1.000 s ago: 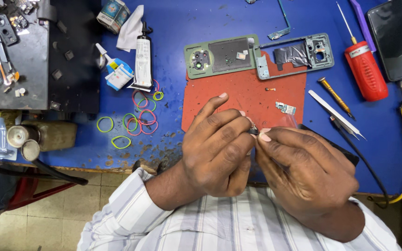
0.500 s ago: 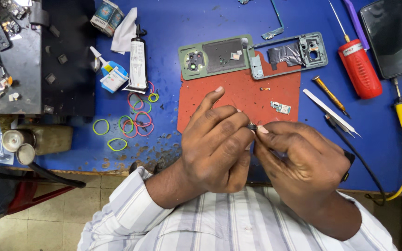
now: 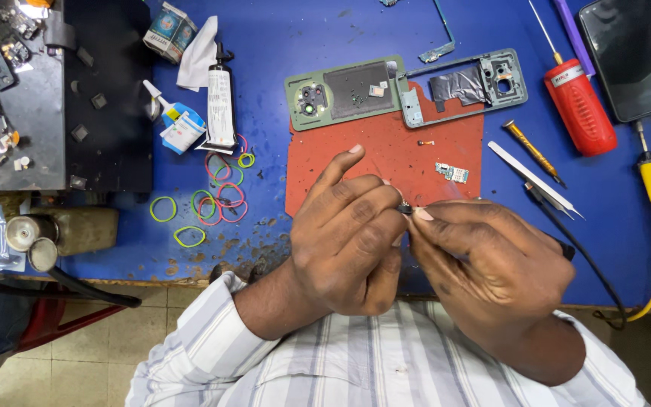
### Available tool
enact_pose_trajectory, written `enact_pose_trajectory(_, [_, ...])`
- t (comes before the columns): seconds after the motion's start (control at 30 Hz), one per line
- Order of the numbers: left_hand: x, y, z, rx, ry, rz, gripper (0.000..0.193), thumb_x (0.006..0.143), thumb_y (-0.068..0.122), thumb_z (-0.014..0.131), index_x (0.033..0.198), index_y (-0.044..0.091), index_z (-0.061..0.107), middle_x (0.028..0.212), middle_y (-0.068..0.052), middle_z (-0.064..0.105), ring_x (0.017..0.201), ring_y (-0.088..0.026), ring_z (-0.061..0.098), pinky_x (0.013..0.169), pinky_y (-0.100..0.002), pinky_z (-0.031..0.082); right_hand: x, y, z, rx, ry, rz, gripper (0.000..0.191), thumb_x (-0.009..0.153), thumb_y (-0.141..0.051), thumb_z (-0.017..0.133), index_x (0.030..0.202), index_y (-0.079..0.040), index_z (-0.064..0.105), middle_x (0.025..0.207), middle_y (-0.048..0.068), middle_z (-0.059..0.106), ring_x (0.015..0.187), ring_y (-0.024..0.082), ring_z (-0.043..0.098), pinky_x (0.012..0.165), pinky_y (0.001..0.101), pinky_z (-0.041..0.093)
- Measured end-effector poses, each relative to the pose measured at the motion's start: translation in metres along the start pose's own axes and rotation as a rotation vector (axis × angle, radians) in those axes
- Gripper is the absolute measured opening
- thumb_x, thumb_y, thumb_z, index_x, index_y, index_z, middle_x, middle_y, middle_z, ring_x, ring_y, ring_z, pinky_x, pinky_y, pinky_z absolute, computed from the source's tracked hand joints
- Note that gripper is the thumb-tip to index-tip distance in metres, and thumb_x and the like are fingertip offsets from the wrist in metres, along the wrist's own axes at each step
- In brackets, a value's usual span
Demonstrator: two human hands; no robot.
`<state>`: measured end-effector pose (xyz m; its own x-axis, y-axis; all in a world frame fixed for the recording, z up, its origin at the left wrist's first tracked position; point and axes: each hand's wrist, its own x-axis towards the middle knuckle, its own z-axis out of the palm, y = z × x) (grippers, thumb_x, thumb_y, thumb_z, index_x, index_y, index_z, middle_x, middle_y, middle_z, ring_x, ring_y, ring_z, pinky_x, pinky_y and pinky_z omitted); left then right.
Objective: The person disassembles a smartphone, removes the battery, and uses a metal prying tool to separate the screen from the frame. They then handle small internal components and reassemble the device.
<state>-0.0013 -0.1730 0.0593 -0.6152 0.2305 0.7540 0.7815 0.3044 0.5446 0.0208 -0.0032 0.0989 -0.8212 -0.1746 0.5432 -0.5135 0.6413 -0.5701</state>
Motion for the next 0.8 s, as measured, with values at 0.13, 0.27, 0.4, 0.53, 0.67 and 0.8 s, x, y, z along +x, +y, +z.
enact_pose_trajectory(0.13, [0.001,-0.002,-0.001,-0.004,0.0,0.015,0.026,0.072,-0.007,0.063,0.098,-0.004,0.061,0.1,-0.018,0.067,0.097,-0.033,0.07,0.115,-0.065,0.046,0.004,-0.002,0.001,-0.008,-0.018,-0.012,0.018,0.084,0.003,0.086,0.091,0.003,0.07,0.09,0.015,0.072,0.082,0.022,0.075,0.069,0.0275,0.061])
enact_pose_trajectory(0.27, [0.002,-0.004,-0.003,0.014,0.006,0.004,0.025,0.074,-0.007,0.064,0.099,-0.003,0.06,0.099,-0.017,0.066,0.096,-0.032,0.068,0.115,-0.064,0.045,0.007,-0.001,-0.001,-0.006,-0.042,-0.025,0.02,0.086,0.002,0.084,0.095,0.002,0.066,0.091,0.015,0.072,0.083,0.024,0.074,0.072,0.031,0.059])
enact_pose_trajectory(0.4, [0.004,-0.006,-0.005,0.005,0.026,-0.025,0.022,0.077,-0.007,0.065,0.099,-0.002,0.061,0.097,-0.015,0.065,0.095,-0.031,0.067,0.116,-0.064,0.045,0.005,0.003,0.0,-0.02,-0.119,0.078,0.023,0.086,-0.001,0.084,0.103,0.002,0.068,0.094,0.014,0.074,0.083,0.021,0.075,0.071,0.0299,0.058])
enact_pose_trajectory(0.53, [0.005,-0.005,-0.008,0.009,0.043,-0.062,0.014,0.087,-0.008,0.065,0.099,0.0,0.061,0.096,-0.014,0.065,0.095,-0.03,0.068,0.114,-0.058,0.045,-0.003,0.013,0.001,0.089,-0.123,0.225,0.016,0.093,0.004,0.079,0.105,0.001,0.069,0.097,0.011,0.076,0.085,0.015,0.076,0.074,0.0256,0.061])
enact_pose_trajectory(0.67, [0.005,-0.01,-0.014,-0.041,0.092,-0.123,0.011,0.095,-0.007,0.063,0.102,0.0,0.06,0.097,-0.013,0.066,0.089,-0.026,0.069,0.115,-0.054,0.046,-0.009,0.03,0.007,0.389,-0.008,0.481,0.019,0.092,0.004,0.08,0.102,0.001,0.065,0.093,0.011,0.074,0.084,0.013,0.075,0.074,0.024,0.063])
enact_pose_trajectory(0.8, [0.002,-0.016,-0.02,-0.093,0.137,-0.174,0.012,0.096,-0.006,0.061,0.105,0.001,0.059,0.098,-0.013,0.066,0.089,-0.024,0.07,0.115,-0.052,0.048,-0.007,0.046,0.001,0.382,0.025,0.491,0.02,0.082,0.008,0.084,0.09,0.007,0.066,0.094,0.023,0.067,0.079,0.024,0.068,0.069,0.0316,0.059])
